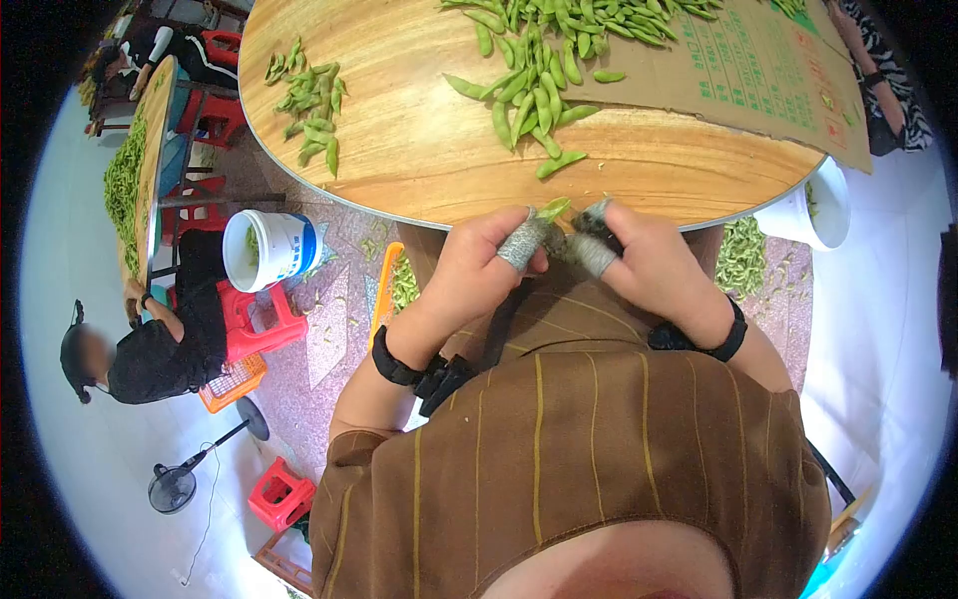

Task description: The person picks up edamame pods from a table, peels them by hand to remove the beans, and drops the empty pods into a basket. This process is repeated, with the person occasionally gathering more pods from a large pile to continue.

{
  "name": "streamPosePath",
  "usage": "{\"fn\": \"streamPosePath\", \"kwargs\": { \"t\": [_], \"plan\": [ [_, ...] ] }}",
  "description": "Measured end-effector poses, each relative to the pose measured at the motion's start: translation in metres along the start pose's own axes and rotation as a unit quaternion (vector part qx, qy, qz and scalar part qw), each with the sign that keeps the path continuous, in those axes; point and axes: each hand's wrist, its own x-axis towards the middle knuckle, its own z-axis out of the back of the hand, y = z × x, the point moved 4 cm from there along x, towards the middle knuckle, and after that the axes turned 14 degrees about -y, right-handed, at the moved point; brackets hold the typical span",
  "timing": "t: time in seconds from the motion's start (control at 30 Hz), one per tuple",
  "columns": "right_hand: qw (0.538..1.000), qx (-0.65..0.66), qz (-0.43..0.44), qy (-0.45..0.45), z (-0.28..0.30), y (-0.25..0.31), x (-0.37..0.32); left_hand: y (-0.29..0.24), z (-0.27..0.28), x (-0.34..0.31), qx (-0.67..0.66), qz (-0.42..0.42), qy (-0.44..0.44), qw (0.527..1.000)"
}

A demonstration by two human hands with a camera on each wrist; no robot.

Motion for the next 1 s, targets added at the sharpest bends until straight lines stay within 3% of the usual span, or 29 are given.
{"fn": "streamPosePath", "kwargs": {
  "t": [0.07,0.1,0.13,0.17,0.2,0.23,0.27,0.3,0.33,0.37,0.4,0.47,0.53,0.57,0.6,0.7,0.8,0.83,0.87,0.9,0.97,1.0],
  "plan": [
    [0.999,-0.016,-0.011,-0.027,0.006,0.003,0.006,-0.011,-0.001,0.001,0.17,-0.223,-0.035,0.959],
    [0.992,0.1,-0.069,-0.035,0.007,0.001,0.01,-0.011,-0.001,0.003,0.169,-0.224,-0.036,0.959],
    [0.967,0.215,-0.126,-0.042,0.008,0.0,0.013,-0.015,-0.004,0.004,0.216,-0.304,-0.028,0.928],
    [0.968,0.214,-0.126,-0.044,0.011,0.0,0.015,-0.019,-0.008,0.003,0.261,-0.38,-0.018,0.887],
    [0.938,0.279,-0.206,0.027,0.008,-0.002,0.015,-0.022,-0.01,0.0,0.259,-0.381,-0.016,0.887],
    [0.892,0.339,-0.283,0.098,0.004,-0.002,0.012,-0.019,-0.01,0.002,0.11,-0.19,0.024,0.975],
    [0.893,0.338,-0.282,0.097,0.006,0.0,0.013,-0.011,-0.014,0.001,-0.046,0.014,0.062,0.997],
    [0.874,0.385,-0.276,0.107,0.007,0.006,0.012,-0.01,-0.013,0.002,-0.047,0.013,0.062,0.997],
    [0.853,0.432,-0.271,0.116,0.007,0.01,0.012,-0.008,-0.017,0.001,-0.189,0.07,0.143,0.969],
    [0.852,0.432,-0.273,0.115,0.006,0.009,0.01,-0.007,-0.021,-0.002,-0.325,0.126,0.219,0.911],
    [0.86,0.429,-0.251,0.112,0.006,0.009,0.009,-0.005,-0.025,-0.001,-0.369,0.143,0.246,0.885],
    [0.868,0.426,-0.228,0.11,0.007,0.008,0.011,-0.005,-0.021,0.001,-0.346,0.15,0.245,0.893],
    [0.837,0.439,-0.311,0.101,0.006,0.002,0.011,-0.004,-0.025,0.002,-0.326,0.157,0.243,0.9],
    [0.837,0.438,-0.312,0.103,0.004,0.003,0.01,-0.007,-0.024,0.009,-0.194,-0.03,0.141,0.97],
    [0.836,0.432,-0.328,0.081,0.001,0.002,0.01,-0.014,-0.021,0.009,-0.047,-0.214,0.031,0.975],
    [0.838,0.421,-0.345,0.044,-0.005,-0.001,0.008,-0.013,-0.016,0.008,0.003,-0.2,0.023,0.979],
    [0.853,0.416,-0.31,0.054,-0.005,0.002,0.008,-0.011,-0.01,0.008,0.075,-0.18,0.01,0.981],
    [0.887,0.372,-0.269,0.041,-0.004,0.003,0.007,-0.012,-0.008,0.008,0.075,-0.179,0.011,0.981],
    [0.917,0.326,-0.227,0.029,-0.003,0.003,0.007,-0.006,-0.006,0.01,-0.094,-0.047,0.038,0.994],
    [0.917,0.326,-0.227,0.029,-0.006,0.0,0.004,-0.001,-0.008,0.01,-0.259,0.088,0.063,0.96],
    [0.968,0.236,-0.082,-0.011,-0.005,0.001,0.003,0.002,-0.011,0.011,-0.237,0.108,0.045,0.964],
    [0.998,0.053,0.001,-0.046,0.006,0.011,0.008,0.001,-0.008,0.011,-0.11,0.043,-0.009,0.993]
  ]
}}
